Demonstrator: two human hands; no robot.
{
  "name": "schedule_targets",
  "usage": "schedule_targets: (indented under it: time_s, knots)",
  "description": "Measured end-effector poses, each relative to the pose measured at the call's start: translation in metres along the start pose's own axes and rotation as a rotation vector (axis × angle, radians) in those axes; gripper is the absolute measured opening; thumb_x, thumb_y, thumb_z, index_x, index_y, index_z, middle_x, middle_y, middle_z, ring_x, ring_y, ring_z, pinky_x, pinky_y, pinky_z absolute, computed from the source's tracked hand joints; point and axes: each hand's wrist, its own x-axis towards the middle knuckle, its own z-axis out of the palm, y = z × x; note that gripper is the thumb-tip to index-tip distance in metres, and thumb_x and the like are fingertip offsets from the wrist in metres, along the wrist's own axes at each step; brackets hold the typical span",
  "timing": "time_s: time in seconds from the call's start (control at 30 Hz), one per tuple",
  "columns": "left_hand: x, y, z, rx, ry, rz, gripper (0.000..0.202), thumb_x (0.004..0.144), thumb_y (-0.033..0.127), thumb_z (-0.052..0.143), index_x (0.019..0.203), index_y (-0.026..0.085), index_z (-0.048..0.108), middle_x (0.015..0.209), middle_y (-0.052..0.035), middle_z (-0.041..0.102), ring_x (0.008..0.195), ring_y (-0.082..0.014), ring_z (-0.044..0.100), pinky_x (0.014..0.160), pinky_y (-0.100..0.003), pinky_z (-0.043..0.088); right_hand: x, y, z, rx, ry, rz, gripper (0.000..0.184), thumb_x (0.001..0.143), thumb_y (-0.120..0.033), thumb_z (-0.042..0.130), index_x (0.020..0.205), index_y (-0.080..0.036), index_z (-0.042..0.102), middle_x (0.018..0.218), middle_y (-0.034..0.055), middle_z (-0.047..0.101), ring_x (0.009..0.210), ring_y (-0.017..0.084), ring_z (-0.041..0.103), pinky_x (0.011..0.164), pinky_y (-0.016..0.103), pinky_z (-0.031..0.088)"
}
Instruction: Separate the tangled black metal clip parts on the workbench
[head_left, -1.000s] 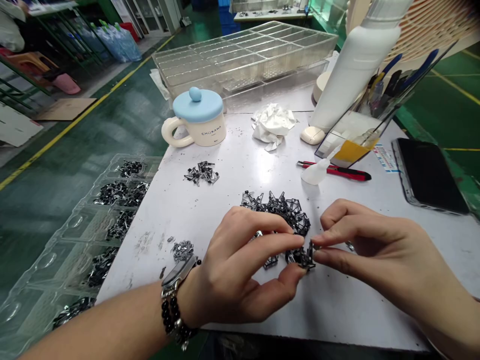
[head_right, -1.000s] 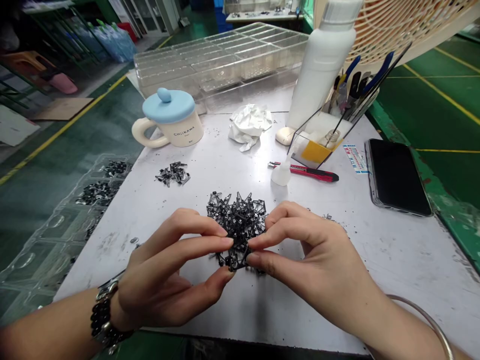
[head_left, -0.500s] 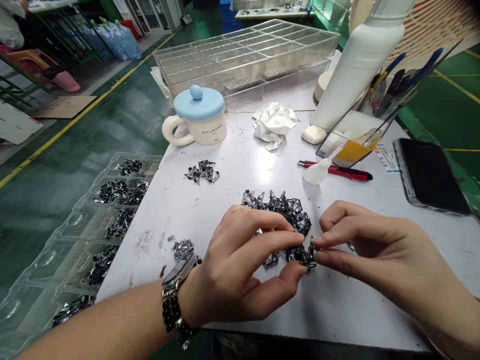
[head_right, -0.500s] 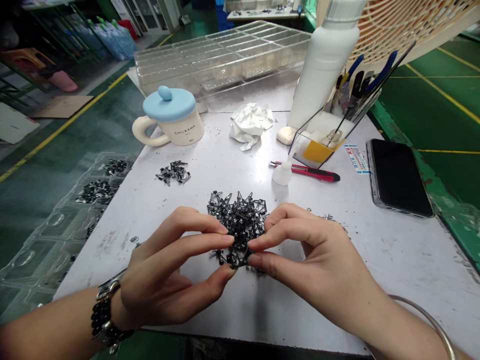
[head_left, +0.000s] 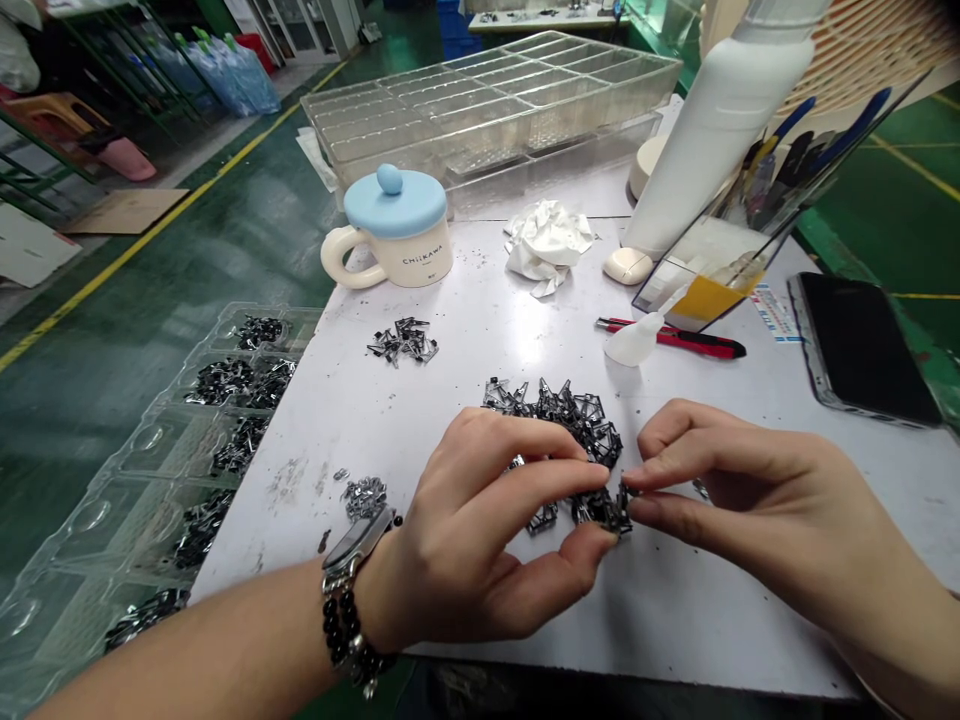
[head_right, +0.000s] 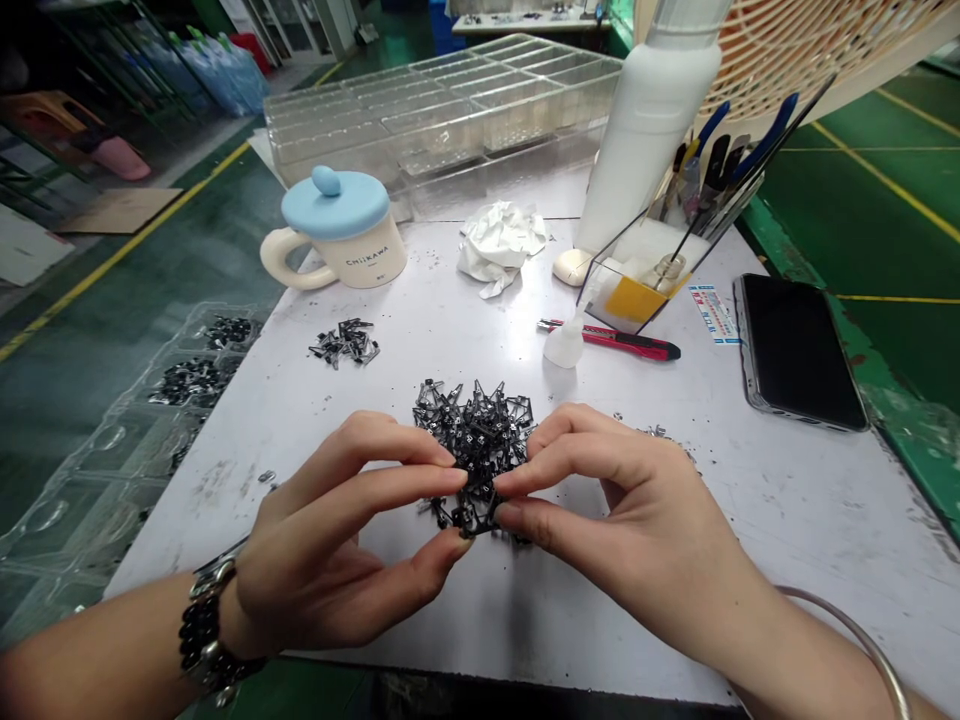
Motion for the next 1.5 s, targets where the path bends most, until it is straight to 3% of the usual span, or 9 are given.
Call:
schedule_targets:
  time_s: [0.53,0.67,0.8,1.0,1.13,1.5]
  knots:
    - [-0.0001,0.0000,-0.0005,0.006,0.011,0.002,0.023,0.073,0.017,0.071,0.094,0.012,0.065,0.089,-0.0092,0.066,0.078,-0.0176,0.063,0.067,-0.035,0.058,0.0003,0.0013,-0.0002,0.043,0.003,-0.003,0.013,0.068,-0.025,0.077,0.078,-0.032,0.071,0.080,-0.0023,0.060,0.079,0.008,0.059,0.070,0.016,0.048]
    - [0.0000,-0.0001,-0.0005,0.001,0.018,0.003,0.023,0.073,0.016,0.071,0.095,0.011,0.065,0.089,-0.0093,0.066,0.077,-0.0174,0.063,0.066,-0.035,0.057,0.0009,0.0010,-0.0003,0.182,-0.059,0.051,0.015,0.069,-0.018,0.075,0.077,-0.029,0.070,0.088,-0.0029,0.066,0.086,0.009,0.063,0.078,0.016,0.051]
    - [-0.0010,-0.0001,0.0006,-0.025,0.030,0.008,0.024,0.071,0.013,0.072,0.093,0.008,0.065,0.088,-0.0095,0.065,0.076,-0.0171,0.062,0.065,-0.035,0.055,0.0020,0.0022,-0.0004,0.369,-0.150,0.137,0.019,0.070,-0.012,0.073,0.080,-0.028,0.070,0.085,-0.0027,0.069,0.081,0.009,0.066,0.075,0.017,0.053]
    - [-0.0021,0.0015,0.0022,-0.053,0.058,0.003,0.025,0.070,0.011,0.072,0.094,0.008,0.064,0.089,-0.0095,0.064,0.078,-0.0177,0.062,0.066,-0.035,0.054,0.0031,0.0041,-0.0024,0.381,-0.187,0.104,0.017,0.066,-0.016,0.075,0.081,-0.021,0.069,0.079,0.0028,0.067,0.080,0.014,0.065,0.074,0.024,0.056]
    - [-0.0030,0.0017,0.0030,-0.070,0.071,-0.001,0.026,0.070,0.013,0.073,0.094,0.009,0.064,0.089,-0.0096,0.064,0.078,-0.0178,0.062,0.066,-0.035,0.053,0.0016,0.0035,-0.0031,0.390,-0.177,0.104,0.011,0.072,-0.021,0.071,0.083,-0.021,0.069,0.081,0.0036,0.067,0.081,0.014,0.065,0.074,0.025,0.055]
    - [-0.0016,0.0021,0.0060,-0.030,0.076,0.014,0.024,0.069,0.012,0.073,0.091,0.009,0.065,0.086,-0.0097,0.065,0.075,-0.0174,0.061,0.064,-0.035,0.051,0.0006,0.0040,0.0017,0.519,-0.180,0.142,0.019,0.075,-0.007,0.067,0.083,-0.022,0.060,0.083,-0.0019,0.065,0.081,0.007,0.062,0.074,0.015,0.052]
